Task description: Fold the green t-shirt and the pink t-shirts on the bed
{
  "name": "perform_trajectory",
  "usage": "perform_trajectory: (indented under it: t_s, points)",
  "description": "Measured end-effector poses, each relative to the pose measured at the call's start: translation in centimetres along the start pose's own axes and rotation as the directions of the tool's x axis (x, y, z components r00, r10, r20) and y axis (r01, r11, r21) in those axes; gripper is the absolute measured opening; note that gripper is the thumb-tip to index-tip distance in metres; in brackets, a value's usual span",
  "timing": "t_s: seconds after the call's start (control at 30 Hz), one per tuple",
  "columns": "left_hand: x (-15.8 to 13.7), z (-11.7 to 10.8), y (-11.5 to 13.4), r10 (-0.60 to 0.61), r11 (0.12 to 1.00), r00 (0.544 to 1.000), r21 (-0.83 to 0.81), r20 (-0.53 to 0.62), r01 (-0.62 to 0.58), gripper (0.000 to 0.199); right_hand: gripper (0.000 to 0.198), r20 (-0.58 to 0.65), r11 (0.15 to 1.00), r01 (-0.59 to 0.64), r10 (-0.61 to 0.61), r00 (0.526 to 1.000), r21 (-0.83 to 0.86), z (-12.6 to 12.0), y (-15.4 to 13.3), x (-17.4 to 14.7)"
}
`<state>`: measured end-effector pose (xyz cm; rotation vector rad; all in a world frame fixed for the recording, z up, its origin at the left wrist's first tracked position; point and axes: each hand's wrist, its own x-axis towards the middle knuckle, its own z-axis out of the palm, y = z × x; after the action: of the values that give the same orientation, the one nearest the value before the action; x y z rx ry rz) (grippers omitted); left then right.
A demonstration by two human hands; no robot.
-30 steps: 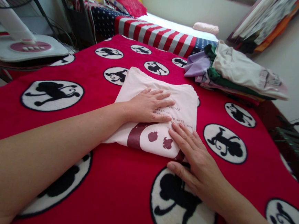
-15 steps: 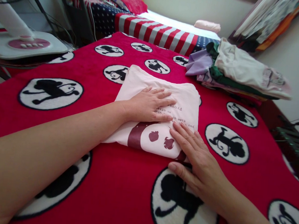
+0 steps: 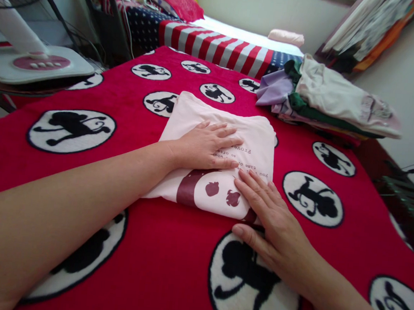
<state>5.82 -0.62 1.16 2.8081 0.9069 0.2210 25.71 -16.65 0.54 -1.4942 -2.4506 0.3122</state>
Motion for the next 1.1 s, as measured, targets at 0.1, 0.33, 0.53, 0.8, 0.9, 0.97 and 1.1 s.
perform_trajectory:
  t_s: [0.1,0.33,0.53,0.8,0.9,0.97,1.1]
  points:
    - [0.01,0.03,-0.02,-0.004,1.000,1.000,0.003,0.003,0.004,0.068,0.065,-0.002,1.000,0.001,-0.001,1.000,-0.005,0.09,0.04,0.04]
    - [0.02,-0.01,-0.01,-0.004,1.000,1.000,0.001,0.001,0.004,0.067,0.065,-0.005,1.000,0.004,-0.004,1.000,-0.003,0.09,0.04,0.02]
    - [0.03,0.02,-0.04,-0.003,1.000,1.000,-0.005,0.001,0.003,0.068,0.065,-0.003,1.000,0.004,-0.004,1.000,0.001,0.03,0.03,0.04]
    - [0.03,0.10,-0.10,0.003,1.000,1.000,-0.006,-0.001,-0.003,0.068,0.065,0.006,1.000,-0.004,0.004,1.000,-0.002,0.01,-0.04,-0.04]
    - [0.04,0.09,-0.11,0.007,1.000,1.000,-0.006,-0.004,-0.007,0.068,0.065,0.008,1.000,-0.007,0.007,1.000,-0.005,0.02,-0.03,0.05]
    - [0.06,0.08,-0.09,0.005,1.000,1.000,-0.004,-0.004,-0.005,0.067,0.065,0.009,1.000,-0.008,0.008,1.000,-0.004,0.03,-0.02,0.09]
    - [0.09,0.06,-0.07,-0.008,1.000,1.000,-0.004,0.004,0.008,0.067,0.065,0.004,1.000,-0.005,0.005,1.000,0.001,0.07,-0.01,0.06]
